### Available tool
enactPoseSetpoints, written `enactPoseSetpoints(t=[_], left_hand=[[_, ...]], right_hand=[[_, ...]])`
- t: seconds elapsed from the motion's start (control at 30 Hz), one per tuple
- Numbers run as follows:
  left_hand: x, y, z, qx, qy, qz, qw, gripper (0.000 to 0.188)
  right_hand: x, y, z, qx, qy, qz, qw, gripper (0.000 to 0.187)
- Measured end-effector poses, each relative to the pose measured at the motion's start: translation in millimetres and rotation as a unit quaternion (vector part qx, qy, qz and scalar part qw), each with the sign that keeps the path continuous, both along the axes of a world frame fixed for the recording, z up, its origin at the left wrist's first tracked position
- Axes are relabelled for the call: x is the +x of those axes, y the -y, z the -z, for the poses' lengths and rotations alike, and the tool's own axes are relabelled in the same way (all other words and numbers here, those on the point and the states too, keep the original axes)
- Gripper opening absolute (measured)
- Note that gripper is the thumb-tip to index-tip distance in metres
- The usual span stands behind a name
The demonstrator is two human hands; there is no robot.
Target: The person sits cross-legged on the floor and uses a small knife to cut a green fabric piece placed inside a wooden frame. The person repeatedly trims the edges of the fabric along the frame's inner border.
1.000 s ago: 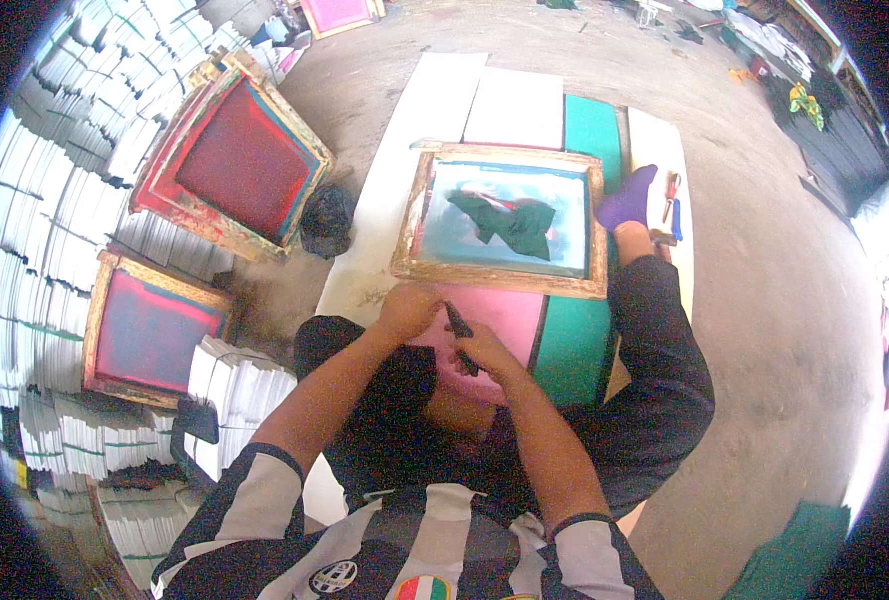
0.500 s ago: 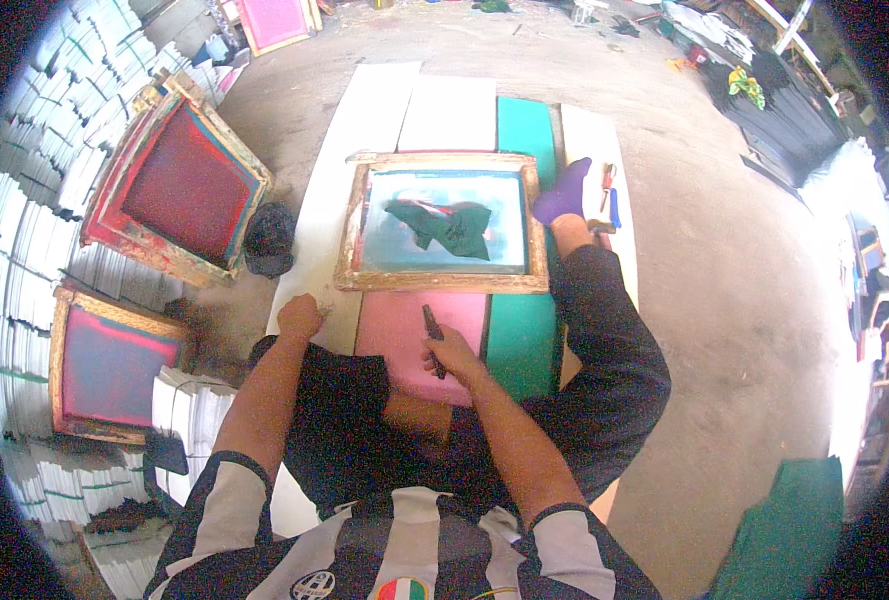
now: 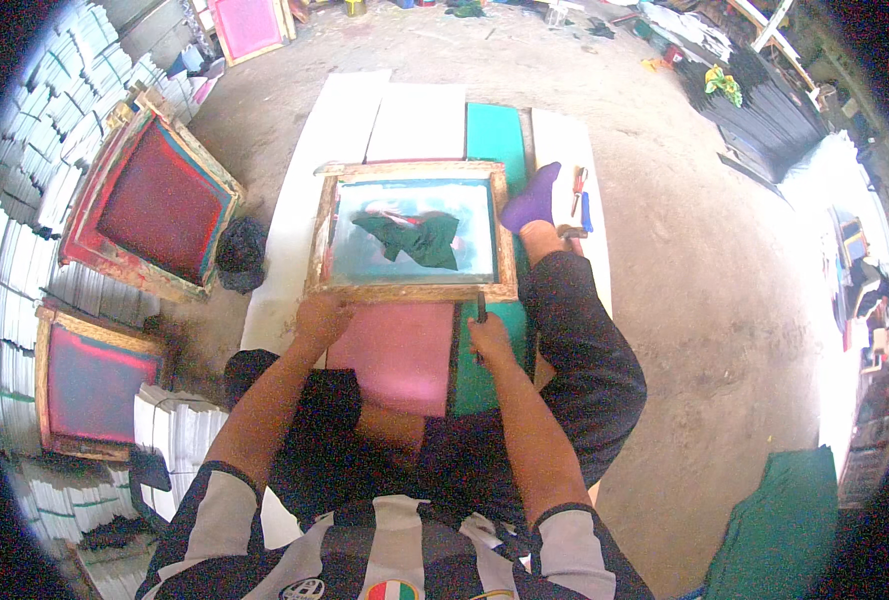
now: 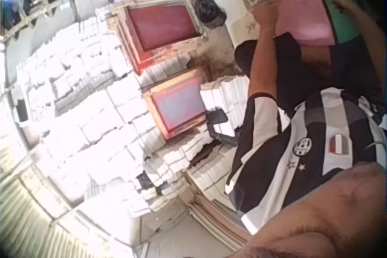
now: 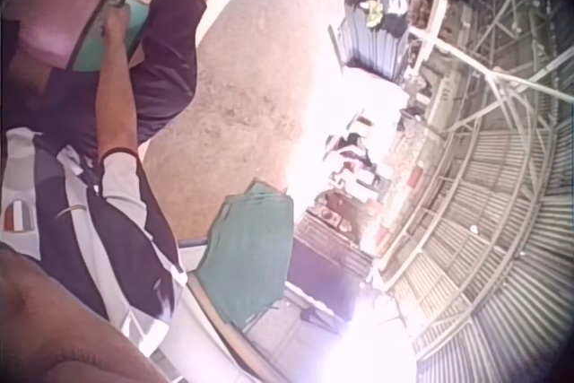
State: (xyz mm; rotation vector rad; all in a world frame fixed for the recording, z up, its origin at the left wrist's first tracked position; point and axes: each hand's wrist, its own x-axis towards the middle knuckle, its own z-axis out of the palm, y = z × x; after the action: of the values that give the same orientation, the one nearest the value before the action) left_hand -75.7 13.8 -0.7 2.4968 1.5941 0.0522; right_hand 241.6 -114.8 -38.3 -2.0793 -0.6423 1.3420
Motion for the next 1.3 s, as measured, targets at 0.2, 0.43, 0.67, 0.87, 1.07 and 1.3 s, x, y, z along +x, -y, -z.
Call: enactPoseSetpoints(t=[0.2, 0.43, 0.67, 0.87, 1.07, 1.3], left_hand=[[30.0, 14.4, -6.8, 0.008, 0.034, 0.014, 0.999, 0.029], [26.7, 15.1, 16.3, -0.024, 0.015, 0.016, 0.999, 0.029], [32.5, 19.4, 8.7, -0.069, 0.01, -0.009, 0.998, 0.026], [31.6, 24.5, 12.1, -0.016, 0.059, 0.004, 0.998, 0.023], [43.5, 22.7, 15.0, 0.004, 0.068, 0.027, 0.997, 0.022], [49.6, 27.3, 11.6, 0.007, 0.094, 0.057, 0.994, 0.025]], right_hand=[[11.7, -8.3, 5.7, -0.028, 0.055, -0.031, 0.998, 0.03], [10.2, -17.5, 13.3, -0.045, 0.097, -0.038, 0.993, 0.031], [21.2, -20.3, 36.6, -0.053, 0.218, -0.086, 0.971, 0.027], [1.4, -14.2, 28.1, -0.04, 0.351, -0.076, 0.932, 0.027], [14.0, -8.1, 49.7, 0.027, 0.242, -0.018, 0.97, 0.016], [5.2, -3.1, 25.8, 0.081, -0.009, 0.061, 0.995, 0.007]])
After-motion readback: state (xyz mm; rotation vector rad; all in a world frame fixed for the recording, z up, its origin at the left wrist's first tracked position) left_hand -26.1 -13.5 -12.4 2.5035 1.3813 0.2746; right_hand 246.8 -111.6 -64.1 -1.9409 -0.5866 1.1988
